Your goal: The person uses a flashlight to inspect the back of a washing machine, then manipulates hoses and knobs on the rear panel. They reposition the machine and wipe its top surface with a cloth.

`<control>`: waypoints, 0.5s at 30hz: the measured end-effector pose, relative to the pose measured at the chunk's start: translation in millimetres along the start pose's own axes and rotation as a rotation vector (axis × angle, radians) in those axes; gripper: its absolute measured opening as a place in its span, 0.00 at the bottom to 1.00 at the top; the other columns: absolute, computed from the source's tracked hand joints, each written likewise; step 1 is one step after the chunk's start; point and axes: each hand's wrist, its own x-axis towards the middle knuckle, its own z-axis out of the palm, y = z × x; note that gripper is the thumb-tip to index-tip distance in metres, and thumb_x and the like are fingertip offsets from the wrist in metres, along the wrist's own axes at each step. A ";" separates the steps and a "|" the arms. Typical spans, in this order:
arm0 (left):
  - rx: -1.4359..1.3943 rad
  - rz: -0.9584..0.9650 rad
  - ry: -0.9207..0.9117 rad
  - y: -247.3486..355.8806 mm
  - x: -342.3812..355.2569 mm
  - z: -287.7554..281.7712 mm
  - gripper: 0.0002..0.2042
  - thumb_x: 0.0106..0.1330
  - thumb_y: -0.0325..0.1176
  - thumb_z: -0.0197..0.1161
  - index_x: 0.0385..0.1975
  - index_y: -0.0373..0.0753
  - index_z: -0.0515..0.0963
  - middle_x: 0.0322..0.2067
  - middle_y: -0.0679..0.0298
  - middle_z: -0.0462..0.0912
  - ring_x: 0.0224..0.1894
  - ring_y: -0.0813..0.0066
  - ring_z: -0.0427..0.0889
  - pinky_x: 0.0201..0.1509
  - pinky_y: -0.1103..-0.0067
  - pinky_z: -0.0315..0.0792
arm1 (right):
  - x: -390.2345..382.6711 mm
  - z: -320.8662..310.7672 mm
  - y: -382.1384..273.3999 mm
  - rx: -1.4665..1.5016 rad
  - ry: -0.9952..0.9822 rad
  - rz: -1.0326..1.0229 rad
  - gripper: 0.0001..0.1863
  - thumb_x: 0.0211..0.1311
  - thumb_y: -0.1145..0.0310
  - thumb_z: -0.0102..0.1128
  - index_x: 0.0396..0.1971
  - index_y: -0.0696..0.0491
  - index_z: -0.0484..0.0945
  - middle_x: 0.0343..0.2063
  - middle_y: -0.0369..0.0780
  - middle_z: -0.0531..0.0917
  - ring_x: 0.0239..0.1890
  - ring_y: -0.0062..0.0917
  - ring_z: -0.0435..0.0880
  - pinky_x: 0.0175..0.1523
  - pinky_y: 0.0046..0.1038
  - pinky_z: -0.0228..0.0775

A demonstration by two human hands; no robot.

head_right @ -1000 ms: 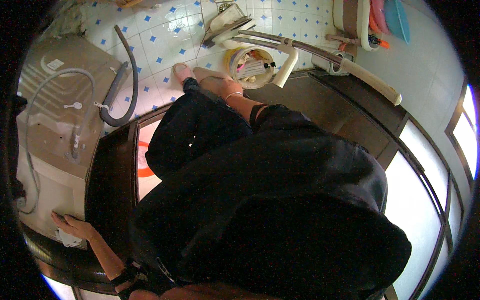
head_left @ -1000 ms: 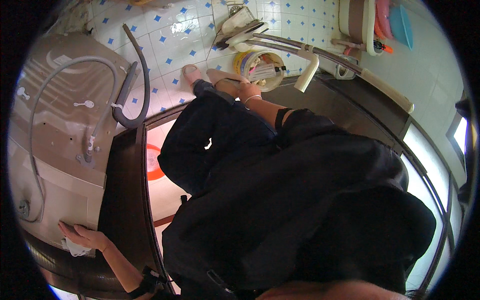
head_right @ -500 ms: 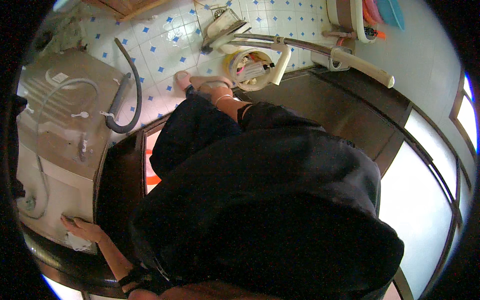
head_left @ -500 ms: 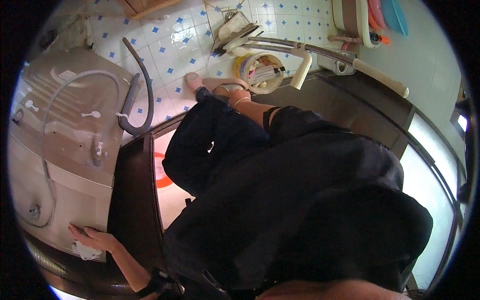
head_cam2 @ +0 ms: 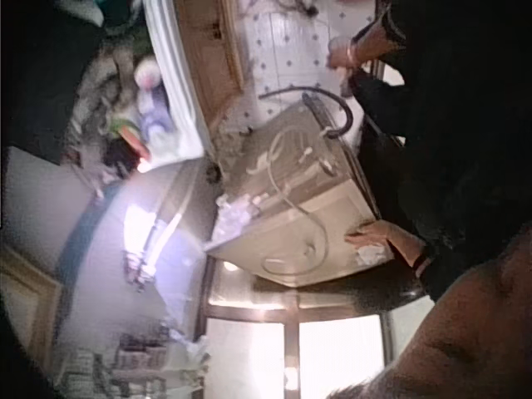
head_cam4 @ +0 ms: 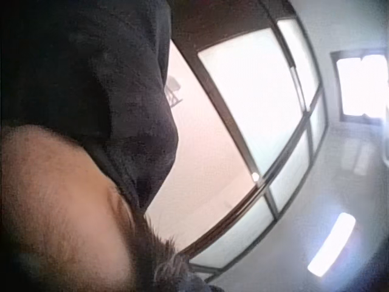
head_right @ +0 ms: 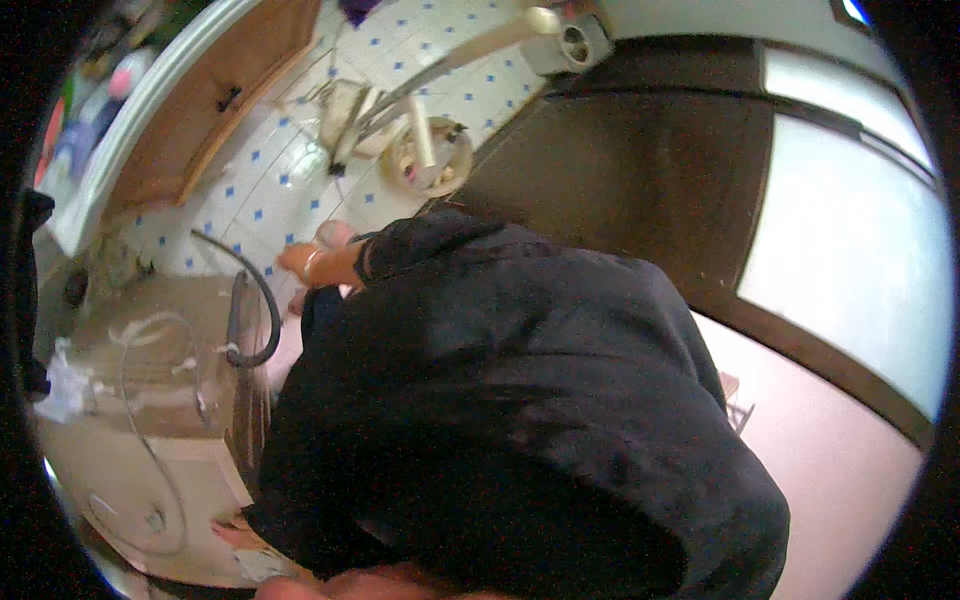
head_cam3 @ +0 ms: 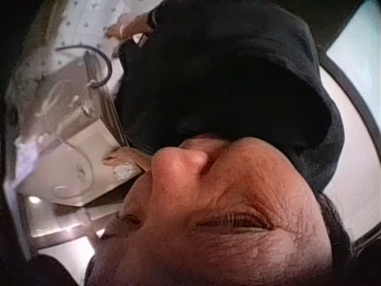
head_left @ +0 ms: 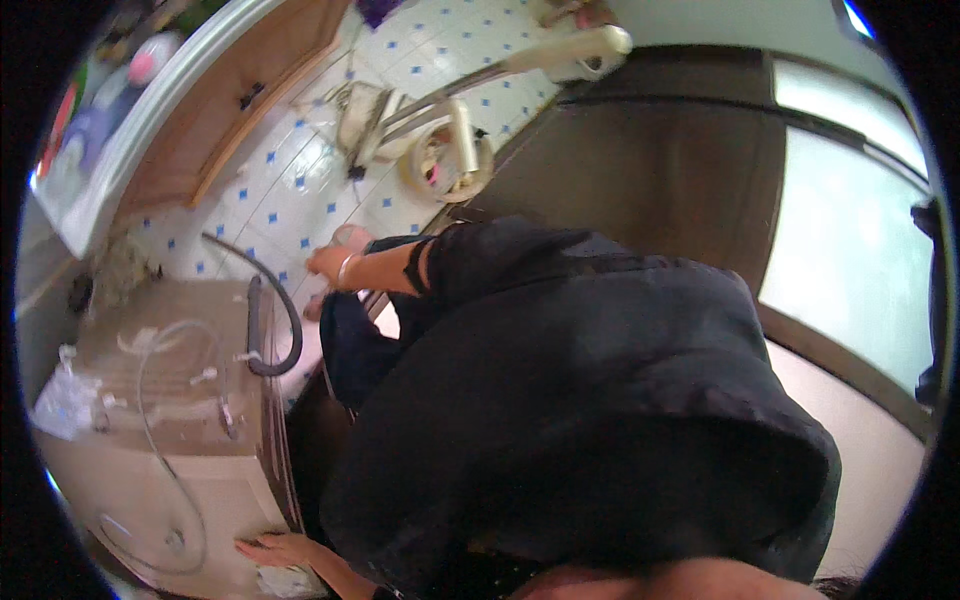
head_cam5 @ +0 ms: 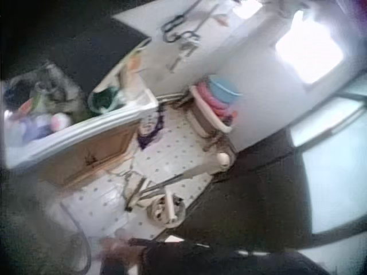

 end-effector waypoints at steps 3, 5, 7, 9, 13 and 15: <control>-0.029 0.071 -0.022 0.4 1.2 -5.6 0.24 0.67 0.44 0.39 0.56 0.34 0.66 0.58 0.48 0.64 0.59 0.51 0.63 0.63 0.63 0.55 | 11.2 -24.8 -23.3 0.112 0.084 0.021 0.10 0.39 0.73 0.60 0.28 0.49 0.78 0.28 0.43 0.81 0.35 0.39 0.80 0.39 0.35 0.72; -0.015 0.055 -0.045 0.1 2.2 -8.6 0.25 0.67 0.45 0.39 0.56 0.33 0.66 0.57 0.48 0.65 0.59 0.51 0.63 0.63 0.63 0.56 | 11.2 -44.9 -31.9 0.179 0.141 0.054 0.10 0.38 0.71 0.62 0.26 0.49 0.79 0.26 0.41 0.82 0.34 0.37 0.81 0.38 0.34 0.72; 0.045 0.069 -0.035 0.1 3.3 -8.8 0.25 0.67 0.46 0.39 0.56 0.33 0.66 0.57 0.48 0.65 0.59 0.51 0.63 0.63 0.63 0.56 | 8.4 -65.2 -27.7 0.261 0.183 0.103 0.10 0.38 0.69 0.64 0.26 0.48 0.81 0.26 0.40 0.82 0.34 0.36 0.81 0.40 0.33 0.73; 0.015 0.064 -0.047 0.3 3.4 -8.1 0.25 0.65 0.44 0.39 0.55 0.32 0.66 0.56 0.46 0.66 0.58 0.49 0.64 0.62 0.63 0.56 | 1.2 -82.6 -21.2 0.393 0.253 0.154 0.12 0.35 0.67 0.68 0.26 0.47 0.83 0.26 0.38 0.83 0.32 0.31 0.82 0.40 0.30 0.74; -0.065 -0.028 -0.090 2.0 4.6 -5.9 0.23 0.62 0.37 0.43 0.54 0.30 0.67 0.55 0.45 0.67 0.57 0.48 0.64 0.62 0.63 0.55 | -14.0 -115.7 -18.2 1.368 0.169 0.438 0.15 0.44 0.79 0.66 0.36 0.59 0.79 0.23 0.44 0.82 0.23 0.27 0.83 0.31 0.26 0.78; -0.047 -0.038 -0.070 0.8 -0.6 -7.3 0.23 0.62 0.37 0.44 0.53 0.29 0.67 0.55 0.44 0.67 0.58 0.49 0.64 0.63 0.63 0.55 | -19.8 -133.3 -24.0 1.779 0.153 0.396 0.21 0.52 0.77 0.60 0.49 0.60 0.69 0.31 0.45 0.81 0.31 0.28 0.83 0.39 0.28 0.78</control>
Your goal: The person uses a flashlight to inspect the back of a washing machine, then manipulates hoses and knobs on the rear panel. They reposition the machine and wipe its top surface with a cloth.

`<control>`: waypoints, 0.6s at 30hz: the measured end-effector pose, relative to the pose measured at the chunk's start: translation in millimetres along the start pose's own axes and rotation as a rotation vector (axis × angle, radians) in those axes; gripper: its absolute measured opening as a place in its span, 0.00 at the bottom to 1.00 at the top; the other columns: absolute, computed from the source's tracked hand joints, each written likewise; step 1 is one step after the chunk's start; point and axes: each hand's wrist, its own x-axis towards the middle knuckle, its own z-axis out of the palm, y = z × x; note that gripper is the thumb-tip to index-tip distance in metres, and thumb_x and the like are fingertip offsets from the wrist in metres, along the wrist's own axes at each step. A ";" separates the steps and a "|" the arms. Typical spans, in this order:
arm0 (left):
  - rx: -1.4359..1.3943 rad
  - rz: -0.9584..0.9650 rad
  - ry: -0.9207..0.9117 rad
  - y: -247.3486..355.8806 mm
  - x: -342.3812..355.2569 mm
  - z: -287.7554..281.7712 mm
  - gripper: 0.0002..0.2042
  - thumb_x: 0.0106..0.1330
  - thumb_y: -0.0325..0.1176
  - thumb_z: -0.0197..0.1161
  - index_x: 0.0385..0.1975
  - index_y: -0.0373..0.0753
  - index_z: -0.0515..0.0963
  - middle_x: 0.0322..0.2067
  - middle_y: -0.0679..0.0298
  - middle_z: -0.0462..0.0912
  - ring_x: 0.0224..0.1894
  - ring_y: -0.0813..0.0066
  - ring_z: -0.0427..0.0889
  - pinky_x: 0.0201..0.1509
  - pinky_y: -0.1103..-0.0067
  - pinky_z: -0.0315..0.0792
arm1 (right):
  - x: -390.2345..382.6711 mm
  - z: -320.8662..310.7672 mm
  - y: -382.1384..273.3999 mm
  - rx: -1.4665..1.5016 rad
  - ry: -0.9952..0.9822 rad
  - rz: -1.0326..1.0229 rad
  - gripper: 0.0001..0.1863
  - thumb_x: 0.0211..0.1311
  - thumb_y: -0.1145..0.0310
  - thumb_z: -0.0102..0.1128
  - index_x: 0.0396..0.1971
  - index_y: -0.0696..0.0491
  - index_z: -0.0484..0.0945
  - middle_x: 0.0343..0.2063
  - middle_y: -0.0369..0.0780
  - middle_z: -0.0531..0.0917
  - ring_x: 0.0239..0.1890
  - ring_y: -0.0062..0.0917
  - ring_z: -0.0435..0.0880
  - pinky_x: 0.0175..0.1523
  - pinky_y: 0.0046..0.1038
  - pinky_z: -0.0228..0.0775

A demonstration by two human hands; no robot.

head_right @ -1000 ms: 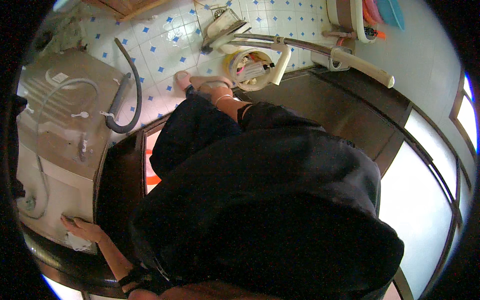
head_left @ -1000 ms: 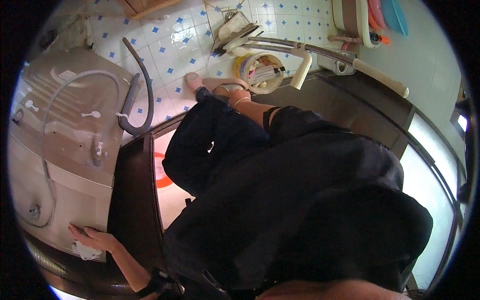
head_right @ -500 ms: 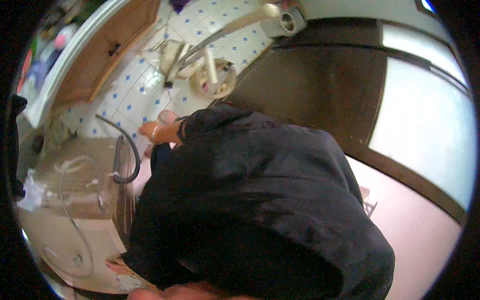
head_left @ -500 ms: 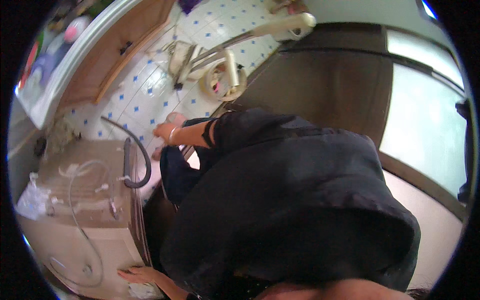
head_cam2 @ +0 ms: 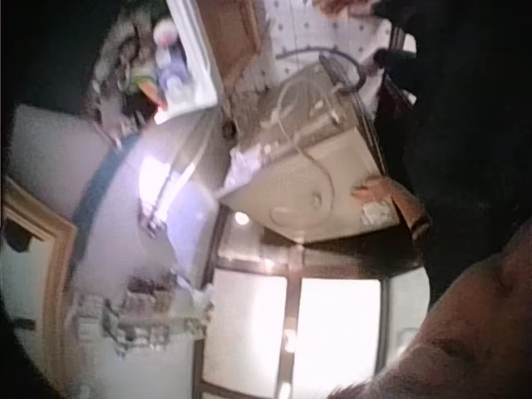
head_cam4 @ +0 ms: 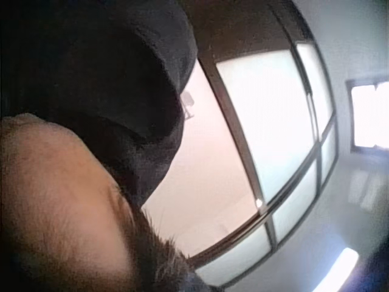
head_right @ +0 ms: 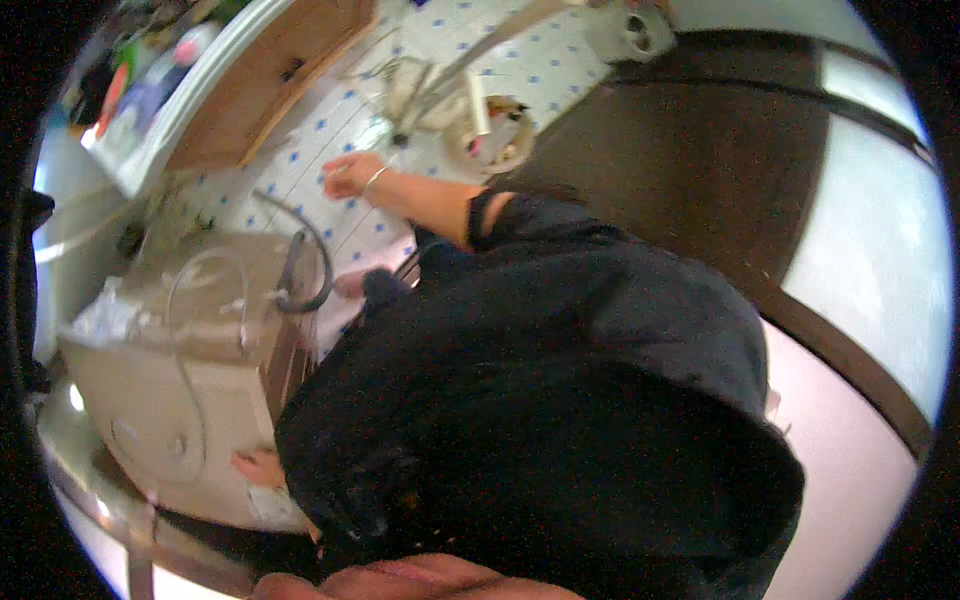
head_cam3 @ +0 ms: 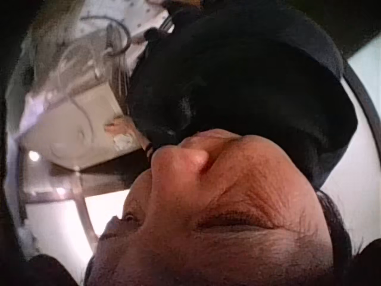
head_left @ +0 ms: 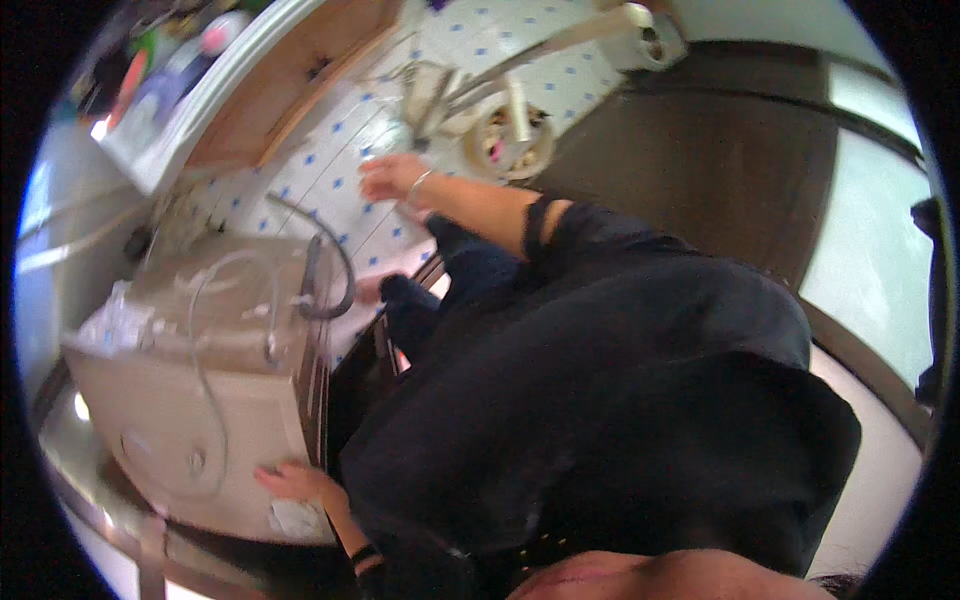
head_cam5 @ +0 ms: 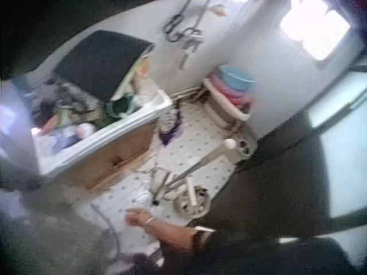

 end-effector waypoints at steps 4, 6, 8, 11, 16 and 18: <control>0.028 0.072 0.120 -0.9 -2.8 0.0 0.23 0.60 0.37 0.44 0.52 0.30 0.68 0.54 0.44 0.67 0.56 0.48 0.65 0.60 0.64 0.58 | -26.5 21.1 -31.0 0.103 -0.346 0.092 0.27 0.64 0.58 0.47 0.60 0.50 0.57 0.48 0.49 0.75 0.50 0.38 0.74 0.56 0.41 0.64; -0.015 0.086 0.090 -0.4 -2.7 0.8 0.23 0.61 0.37 0.44 0.53 0.29 0.67 0.56 0.42 0.64 0.58 0.47 0.63 0.63 0.62 0.55 | -41.3 32.8 -41.4 0.292 -0.535 0.188 0.32 0.64 0.45 0.40 0.63 0.45 0.52 0.53 0.50 0.71 0.58 0.41 0.66 0.63 0.47 0.53; 0.005 0.072 0.097 -0.1 -1.8 0.6 0.23 0.60 0.37 0.44 0.53 0.29 0.67 0.55 0.42 0.64 0.58 0.46 0.63 0.62 0.62 0.55 | -50.9 46.9 -48.8 0.296 -0.531 0.244 0.38 0.59 0.35 0.30 0.64 0.43 0.50 0.57 0.50 0.67 0.64 0.44 0.55 0.65 0.49 0.40; 0.011 0.050 0.086 3.3 -1.1 -2.0 0.23 0.60 0.37 0.44 0.53 0.29 0.67 0.55 0.42 0.65 0.58 0.46 0.63 0.62 0.62 0.56 | -58.1 61.2 -52.0 0.265 -0.534 0.299 0.45 0.53 0.27 0.24 0.65 0.42 0.48 0.58 0.49 0.66 0.66 0.44 0.49 0.67 0.50 0.30; 0.030 0.025 0.060 8.6 -3.1 -4.9 0.23 0.59 0.36 0.45 0.52 0.29 0.67 0.54 0.42 0.66 0.57 0.46 0.64 0.61 0.62 0.57 | -47.4 63.1 -45.1 0.068 -0.497 0.312 0.46 0.54 0.28 0.27 0.66 0.44 0.44 0.53 0.49 0.72 0.65 0.39 0.55 0.67 0.46 0.30; 0.015 0.025 0.093 6.4 -3.8 -4.5 0.22 0.59 0.36 0.46 0.51 0.29 0.68 0.54 0.42 0.66 0.56 0.46 0.65 0.60 0.61 0.58 | -40.4 62.9 -43.0 -0.236 -0.312 0.312 0.40 0.61 0.43 0.45 0.66 0.48 0.43 0.45 0.48 0.78 0.63 0.34 0.61 0.67 0.38 0.40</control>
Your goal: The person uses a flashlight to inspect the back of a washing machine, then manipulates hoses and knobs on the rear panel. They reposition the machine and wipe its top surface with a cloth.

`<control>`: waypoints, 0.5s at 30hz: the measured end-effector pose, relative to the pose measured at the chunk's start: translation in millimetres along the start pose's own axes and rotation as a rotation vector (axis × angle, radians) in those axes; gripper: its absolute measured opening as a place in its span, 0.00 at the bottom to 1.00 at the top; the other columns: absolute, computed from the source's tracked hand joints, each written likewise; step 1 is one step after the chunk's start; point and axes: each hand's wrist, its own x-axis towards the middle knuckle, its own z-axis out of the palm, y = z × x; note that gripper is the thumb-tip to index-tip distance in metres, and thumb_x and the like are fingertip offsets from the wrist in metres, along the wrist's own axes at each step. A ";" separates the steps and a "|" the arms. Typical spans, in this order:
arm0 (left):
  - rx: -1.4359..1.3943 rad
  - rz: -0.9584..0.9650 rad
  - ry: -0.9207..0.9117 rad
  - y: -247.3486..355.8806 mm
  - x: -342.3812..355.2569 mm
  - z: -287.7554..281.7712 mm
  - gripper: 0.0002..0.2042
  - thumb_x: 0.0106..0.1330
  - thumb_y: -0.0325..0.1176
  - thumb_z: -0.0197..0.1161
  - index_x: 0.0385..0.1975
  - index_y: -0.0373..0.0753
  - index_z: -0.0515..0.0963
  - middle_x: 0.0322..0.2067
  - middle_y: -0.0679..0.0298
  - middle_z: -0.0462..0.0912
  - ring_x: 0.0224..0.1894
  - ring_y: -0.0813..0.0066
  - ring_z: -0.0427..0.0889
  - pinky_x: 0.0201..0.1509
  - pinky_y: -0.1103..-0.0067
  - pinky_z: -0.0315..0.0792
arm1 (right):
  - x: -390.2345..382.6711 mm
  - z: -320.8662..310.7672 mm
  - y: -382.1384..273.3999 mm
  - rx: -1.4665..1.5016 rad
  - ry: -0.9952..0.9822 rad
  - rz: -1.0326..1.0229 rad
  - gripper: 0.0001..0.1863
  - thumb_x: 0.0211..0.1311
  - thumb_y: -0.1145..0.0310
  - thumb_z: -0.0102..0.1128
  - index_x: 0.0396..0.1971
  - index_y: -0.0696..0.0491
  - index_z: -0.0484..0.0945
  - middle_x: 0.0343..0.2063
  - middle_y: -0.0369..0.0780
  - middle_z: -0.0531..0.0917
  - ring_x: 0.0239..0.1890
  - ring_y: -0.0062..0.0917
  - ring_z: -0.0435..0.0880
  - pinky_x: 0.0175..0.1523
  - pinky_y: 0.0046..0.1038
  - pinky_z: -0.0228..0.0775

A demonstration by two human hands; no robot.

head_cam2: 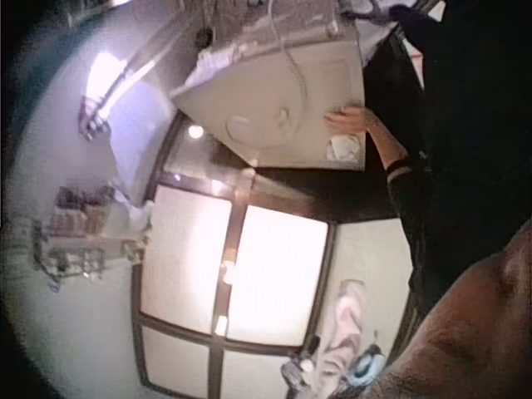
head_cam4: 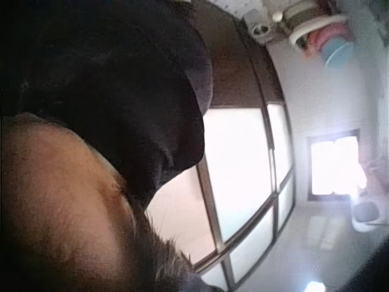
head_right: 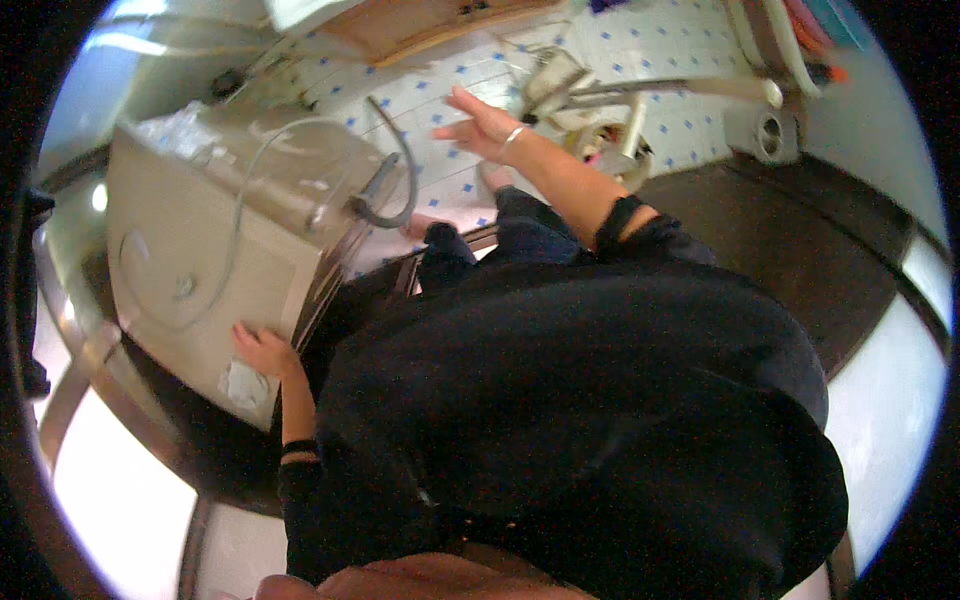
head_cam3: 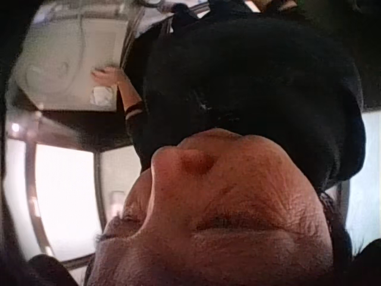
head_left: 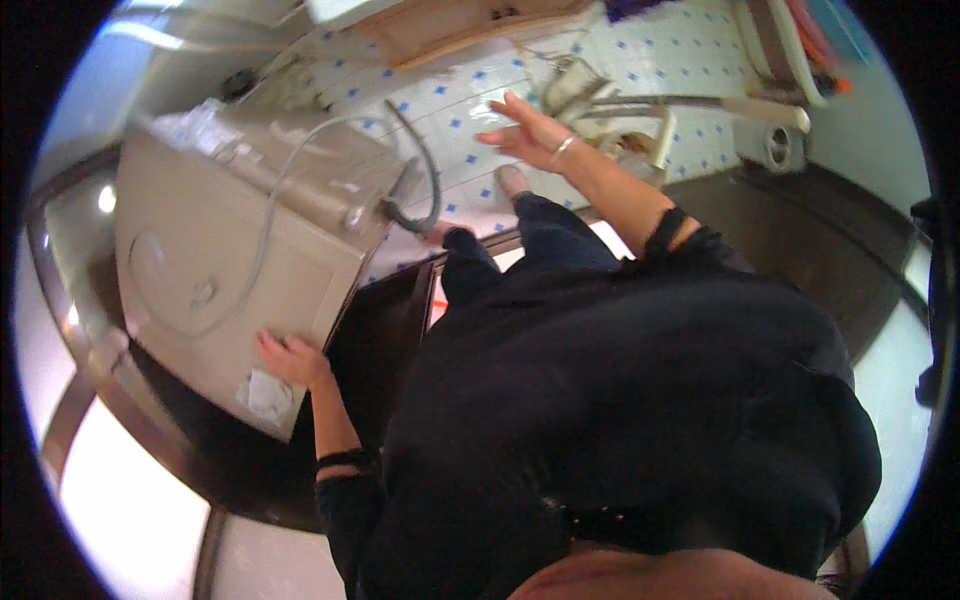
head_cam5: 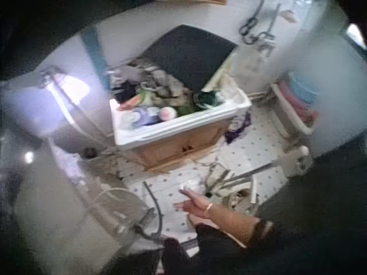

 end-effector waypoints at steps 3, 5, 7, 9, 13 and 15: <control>0.024 0.018 0.044 -5.1 -0.5 4.8 0.22 0.57 0.36 0.49 0.49 0.29 0.69 0.53 0.42 0.67 0.54 0.46 0.66 0.59 0.61 0.59 | 3.5 0.7 0.9 -0.548 0.171 -0.028 0.41 0.55 0.72 0.56 0.66 0.51 0.44 0.43 0.45 0.79 0.61 0.31 0.64 0.63 0.27 0.51; 0.009 0.064 0.105 -8.1 -1.4 9.0 0.22 0.55 0.35 0.51 0.49 0.31 0.70 0.52 0.42 0.68 0.54 0.46 0.67 0.58 0.60 0.60 | -0.1 7.8 6.1 -0.842 0.164 -0.173 0.44 0.51 0.75 0.59 0.66 0.51 0.45 0.55 0.47 0.69 0.62 0.31 0.61 0.63 0.26 0.53; 0.049 0.100 0.146 -11.0 -3.1 9.3 0.22 0.53 0.33 0.54 0.50 0.33 0.69 0.51 0.43 0.68 0.53 0.46 0.67 0.57 0.60 0.60 | -4.8 21.1 12.0 -0.919 0.039 -0.295 0.45 0.50 0.72 0.61 0.66 0.50 0.45 0.64 0.44 0.55 0.65 0.29 0.54 0.65 0.27 0.49; 0.046 0.049 0.134 -11.8 -5.5 7.5 0.23 0.51 0.33 0.55 0.50 0.35 0.69 0.52 0.45 0.68 0.54 0.48 0.67 0.57 0.59 0.59 | -6.8 35.5 12.0 -1.009 -0.024 -0.297 0.43 0.51 0.70 0.61 0.66 0.49 0.47 0.66 0.42 0.50 0.67 0.28 0.50 0.67 0.28 0.44; -0.034 -0.047 0.125 -10.9 -8.1 4.6 0.23 0.51 0.34 0.55 0.50 0.37 0.70 0.54 0.50 0.66 0.56 0.51 0.64 0.59 0.60 0.56 | 0.3 63.7 3.7 -1.480 -0.045 -0.584 0.35 0.51 0.64 0.61 0.61 0.50 0.60 0.60 0.50 0.63 0.63 0.39 0.60 0.65 0.34 0.51; -0.048 -0.084 0.134 -9.6 -9.9 2.6 0.23 0.51 0.34 0.55 0.50 0.39 0.70 0.55 0.51 0.66 0.57 0.51 0.63 0.59 0.60 0.55 | 1.8 81.6 6.8 -1.637 -0.115 -0.799 0.31 0.51 0.64 0.61 0.57 0.51 0.65 0.56 0.51 0.66 0.60 0.43 0.62 0.64 0.35 0.53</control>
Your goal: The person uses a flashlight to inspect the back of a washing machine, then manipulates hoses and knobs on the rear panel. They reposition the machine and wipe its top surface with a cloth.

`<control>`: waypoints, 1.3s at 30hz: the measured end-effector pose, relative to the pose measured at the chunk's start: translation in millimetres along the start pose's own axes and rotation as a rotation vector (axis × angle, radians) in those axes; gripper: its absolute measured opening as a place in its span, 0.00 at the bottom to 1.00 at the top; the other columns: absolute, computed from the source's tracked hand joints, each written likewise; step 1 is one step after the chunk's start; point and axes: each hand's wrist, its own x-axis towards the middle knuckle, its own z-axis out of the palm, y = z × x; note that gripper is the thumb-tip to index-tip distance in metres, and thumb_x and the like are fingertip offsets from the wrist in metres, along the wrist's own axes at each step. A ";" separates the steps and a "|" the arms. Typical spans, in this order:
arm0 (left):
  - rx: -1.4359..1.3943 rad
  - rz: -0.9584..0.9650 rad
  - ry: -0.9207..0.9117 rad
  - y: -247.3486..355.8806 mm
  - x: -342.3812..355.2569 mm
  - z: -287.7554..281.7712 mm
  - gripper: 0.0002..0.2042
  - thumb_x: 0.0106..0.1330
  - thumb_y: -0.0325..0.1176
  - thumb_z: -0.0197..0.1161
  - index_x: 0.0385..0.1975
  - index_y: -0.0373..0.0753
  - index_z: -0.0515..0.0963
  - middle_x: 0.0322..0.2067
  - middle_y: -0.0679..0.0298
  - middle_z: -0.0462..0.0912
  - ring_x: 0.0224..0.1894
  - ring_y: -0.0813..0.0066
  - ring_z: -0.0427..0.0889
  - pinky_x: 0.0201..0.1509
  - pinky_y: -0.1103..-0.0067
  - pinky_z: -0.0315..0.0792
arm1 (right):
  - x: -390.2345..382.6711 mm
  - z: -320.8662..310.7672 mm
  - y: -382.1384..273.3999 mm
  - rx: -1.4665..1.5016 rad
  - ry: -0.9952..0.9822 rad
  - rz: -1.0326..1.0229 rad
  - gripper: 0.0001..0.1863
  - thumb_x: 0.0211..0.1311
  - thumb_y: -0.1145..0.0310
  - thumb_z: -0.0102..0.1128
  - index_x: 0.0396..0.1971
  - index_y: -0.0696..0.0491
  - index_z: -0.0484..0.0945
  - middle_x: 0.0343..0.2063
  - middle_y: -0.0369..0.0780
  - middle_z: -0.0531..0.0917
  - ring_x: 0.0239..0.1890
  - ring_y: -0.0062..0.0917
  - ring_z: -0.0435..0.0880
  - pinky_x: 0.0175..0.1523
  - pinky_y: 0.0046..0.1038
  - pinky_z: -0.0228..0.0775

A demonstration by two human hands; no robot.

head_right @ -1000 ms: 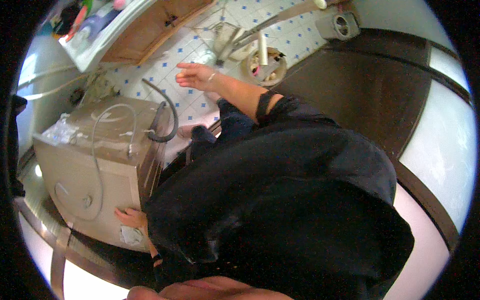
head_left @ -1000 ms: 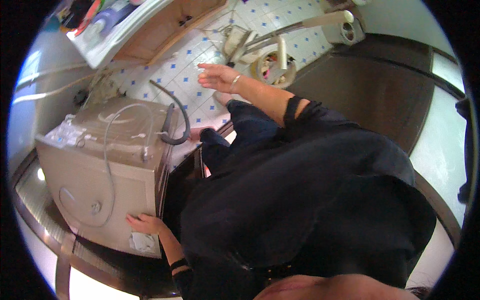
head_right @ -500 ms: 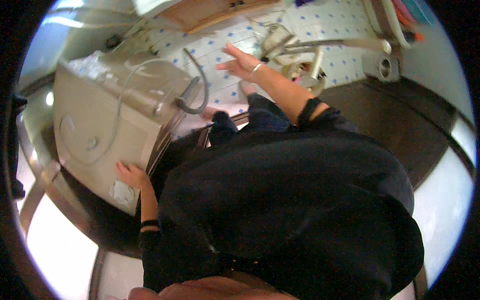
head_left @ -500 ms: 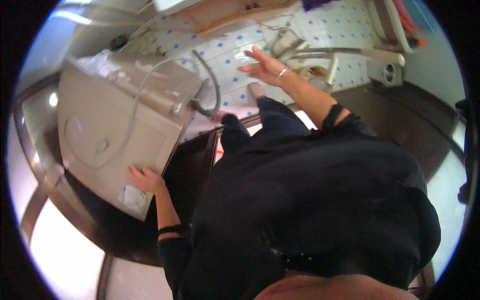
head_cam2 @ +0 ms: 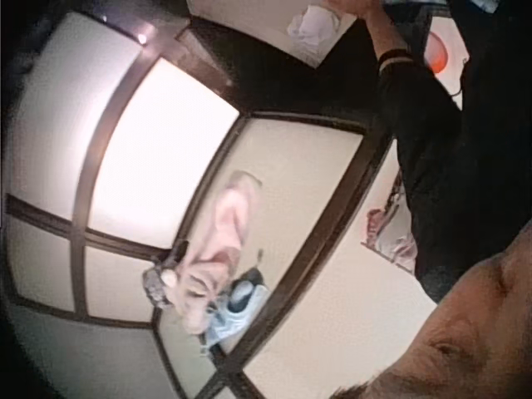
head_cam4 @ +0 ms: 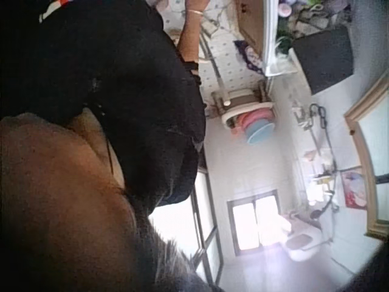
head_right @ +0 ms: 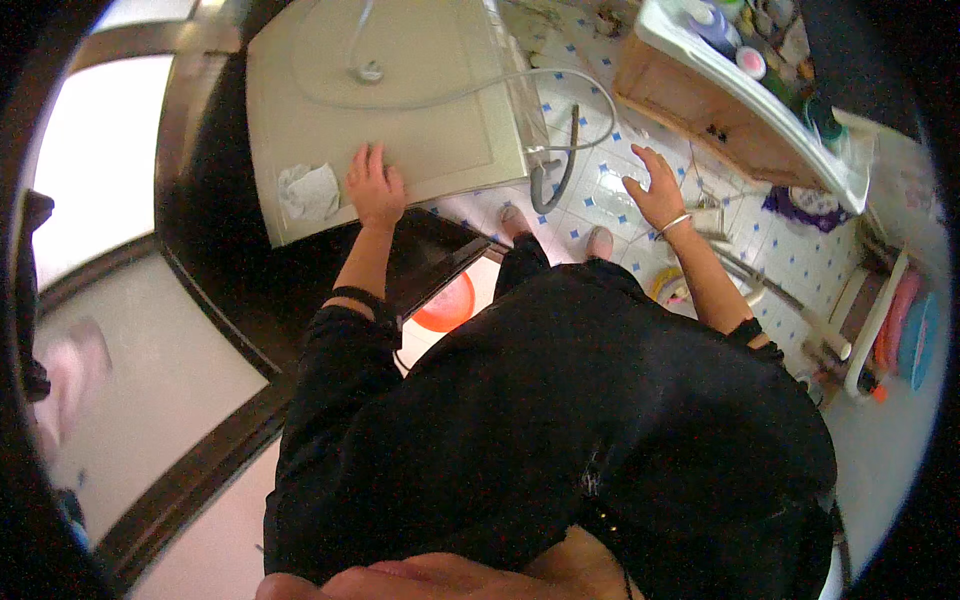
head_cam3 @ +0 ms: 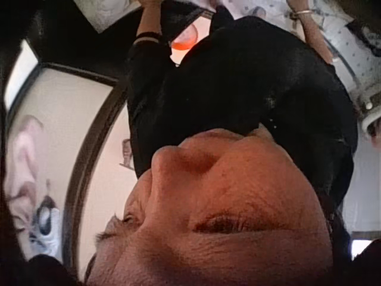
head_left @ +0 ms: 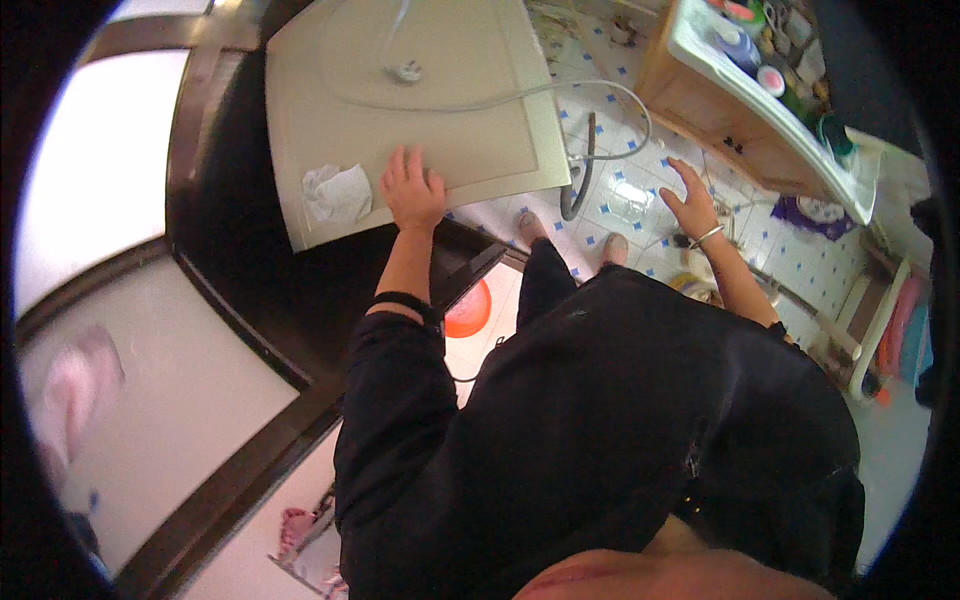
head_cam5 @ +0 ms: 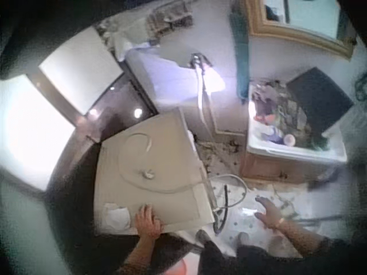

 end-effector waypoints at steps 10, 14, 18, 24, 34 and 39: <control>-0.300 -0.243 -0.064 -22.5 -0.1 -23.0 0.18 0.59 0.41 0.53 0.46 0.38 0.74 0.45 0.48 0.75 0.48 0.50 0.72 0.52 0.63 0.65 | 21.9 9.3 -112.3 -0.187 0.033 -0.626 0.18 0.49 0.70 0.61 0.43 0.49 0.76 0.51 0.45 0.72 0.57 0.44 0.66 0.59 0.39 0.59; -0.244 -0.738 0.257 -95.9 -8.8 -56.9 0.19 0.62 0.44 0.49 0.40 0.33 0.75 0.36 0.47 0.79 0.41 0.47 0.76 0.45 0.62 0.68 | 12.9 32.2 -115.6 0.053 -0.199 -0.493 0.12 0.52 0.67 0.59 0.37 0.49 0.79 0.40 0.43 0.79 0.45 0.40 0.76 0.49 0.35 0.68; -0.128 -1.220 0.210 -175.7 -13.4 -69.6 0.22 0.59 0.45 0.47 0.45 0.34 0.74 0.42 0.47 0.77 0.47 0.50 0.75 0.51 0.62 0.67 | 13.7 68.5 -91.8 0.416 -0.499 0.119 0.14 0.58 0.59 0.55 0.35 0.55 0.79 0.32 0.40 0.82 0.35 0.28 0.81 0.39 0.26 0.72; -0.272 -1.478 0.152 -287.1 -5.5 -33.3 0.28 0.61 0.51 0.43 0.48 0.31 0.72 0.50 0.47 0.73 0.52 0.49 0.71 0.57 0.66 0.63 | 36.4 104.1 -67.4 1.074 -0.482 1.074 0.22 0.63 0.52 0.47 0.48 0.54 0.70 0.39 0.45 0.78 0.41 0.35 0.78 0.46 0.36 0.73; -0.531 -1.431 -0.274 -343.6 -18.4 -25.5 0.42 0.59 0.68 0.40 0.55 0.30 0.67 0.51 0.56 0.72 0.53 0.61 0.70 0.57 0.72 0.62 | 79.2 137.1 -110.5 1.458 -0.060 1.251 0.19 0.65 0.58 0.42 0.49 0.54 0.71 0.45 0.45 0.78 0.46 0.38 0.77 0.48 0.43 0.71; -1.023 -1.674 -0.323 -345.5 -13.5 -41.8 0.42 0.59 0.69 0.37 0.62 0.38 0.57 0.63 0.60 0.57 0.63 0.61 0.58 0.63 0.65 0.55 | 82.3 130.6 -107.3 1.044 -0.172 1.048 0.20 0.65 0.60 0.42 0.47 0.57 0.73 0.42 0.44 0.80 0.44 0.34 0.80 0.49 0.36 0.71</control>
